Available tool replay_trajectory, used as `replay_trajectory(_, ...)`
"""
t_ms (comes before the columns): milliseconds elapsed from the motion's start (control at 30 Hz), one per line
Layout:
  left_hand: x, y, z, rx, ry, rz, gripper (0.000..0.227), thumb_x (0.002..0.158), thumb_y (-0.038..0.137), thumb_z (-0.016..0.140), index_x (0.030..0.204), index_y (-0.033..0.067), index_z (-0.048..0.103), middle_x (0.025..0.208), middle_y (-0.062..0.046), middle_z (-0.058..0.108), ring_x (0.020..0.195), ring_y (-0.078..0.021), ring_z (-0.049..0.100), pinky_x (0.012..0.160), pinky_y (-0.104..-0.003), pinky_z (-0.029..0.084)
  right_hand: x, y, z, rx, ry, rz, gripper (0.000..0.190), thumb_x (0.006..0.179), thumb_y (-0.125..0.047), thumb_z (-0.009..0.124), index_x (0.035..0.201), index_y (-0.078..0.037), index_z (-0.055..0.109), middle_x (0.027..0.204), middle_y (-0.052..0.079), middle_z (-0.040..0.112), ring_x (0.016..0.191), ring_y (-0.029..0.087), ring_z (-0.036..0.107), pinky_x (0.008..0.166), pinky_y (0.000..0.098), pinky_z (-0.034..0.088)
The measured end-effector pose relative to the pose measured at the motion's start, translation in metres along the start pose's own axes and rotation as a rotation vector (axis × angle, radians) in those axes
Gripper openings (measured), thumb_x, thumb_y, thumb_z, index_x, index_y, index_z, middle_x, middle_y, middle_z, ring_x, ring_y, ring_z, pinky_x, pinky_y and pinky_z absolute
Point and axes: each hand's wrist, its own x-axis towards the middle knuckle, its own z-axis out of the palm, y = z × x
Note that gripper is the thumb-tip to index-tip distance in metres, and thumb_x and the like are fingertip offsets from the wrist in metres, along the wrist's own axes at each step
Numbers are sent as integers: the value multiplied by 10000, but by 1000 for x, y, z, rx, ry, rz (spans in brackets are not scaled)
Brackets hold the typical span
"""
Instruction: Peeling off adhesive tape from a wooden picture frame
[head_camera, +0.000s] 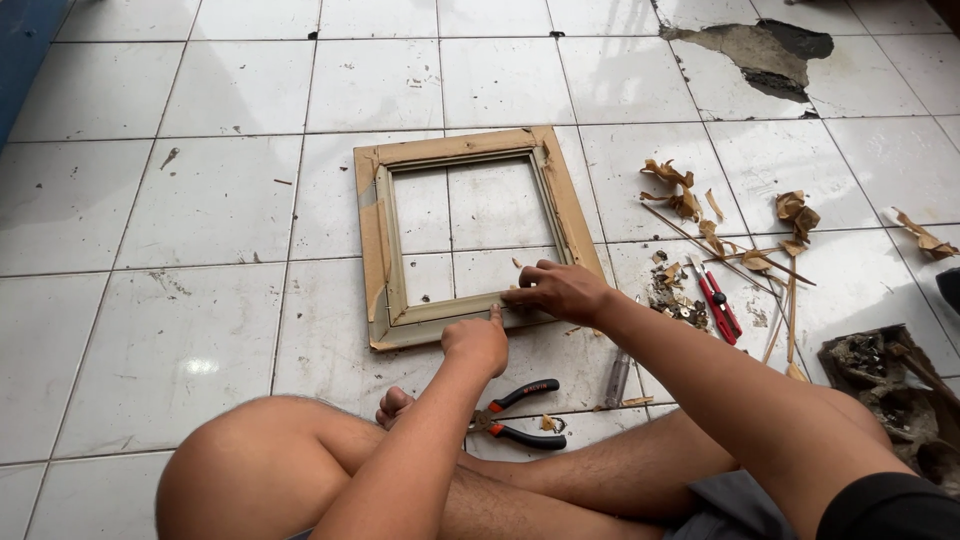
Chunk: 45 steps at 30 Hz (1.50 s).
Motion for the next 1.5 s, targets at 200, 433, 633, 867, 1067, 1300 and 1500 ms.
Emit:
replay_trajectory(200,-7,0,-3,-24,19,-10,647,772,37,427,1373,32,189,683,-176,613,555,-295,602,481,-423,470,-5,20,37,-24,112,44,97,865,-336,490,943,-284,515,869,-38,512,858,168,551,654,308,540)
replay_trajectory(433,-7,2,-4,-10,13,-9,641,768,22,415,1368,15,189,646,-172,603,519,-276,587,466,-392,460,10,16,32,36,148,-8,101,881,-273,492,970,-282,539,864,-14,559,833,182,588,647,315,533)
replay_trajectory(633,-9,1,-6,-16,21,-14,634,767,19,421,1365,20,208,626,-169,599,495,-252,579,449,-375,465,20,19,41,-210,73,-99,104,874,-209,458,960,-215,517,882,-5,523,854,173,541,579,284,533)
replay_trajectory(867,-15,-3,-7,-19,19,-2,648,765,32,445,1369,39,211,691,-184,614,567,-293,605,470,-420,469,1,26,43,-203,-43,-39,134,879,-208,384,961,-137,462,873,25,448,874,180,530,580,259,533)
replay_trajectory(1067,-5,0,-6,-7,9,27,676,756,40,496,1362,0,198,772,-224,610,670,-356,613,533,-484,456,-74,36,39,69,125,468,196,852,-267,377,968,-145,477,838,60,467,830,258,539,684,348,503)
replay_trajectory(1300,-27,6,-20,-270,217,29,371,788,78,487,1143,-20,532,835,-244,620,754,-388,628,578,-486,476,-116,2,16,785,666,1249,176,761,-280,539,889,-164,569,731,67,636,625,207,625,662,344,477)
replay_trajectory(1500,-38,32,-23,-1266,147,3,438,778,424,592,1067,96,582,887,-154,606,681,-228,627,592,-360,535,-71,-54,-10,1076,651,1000,285,738,-159,614,1016,-155,549,785,126,665,488,192,610,520,271,486)
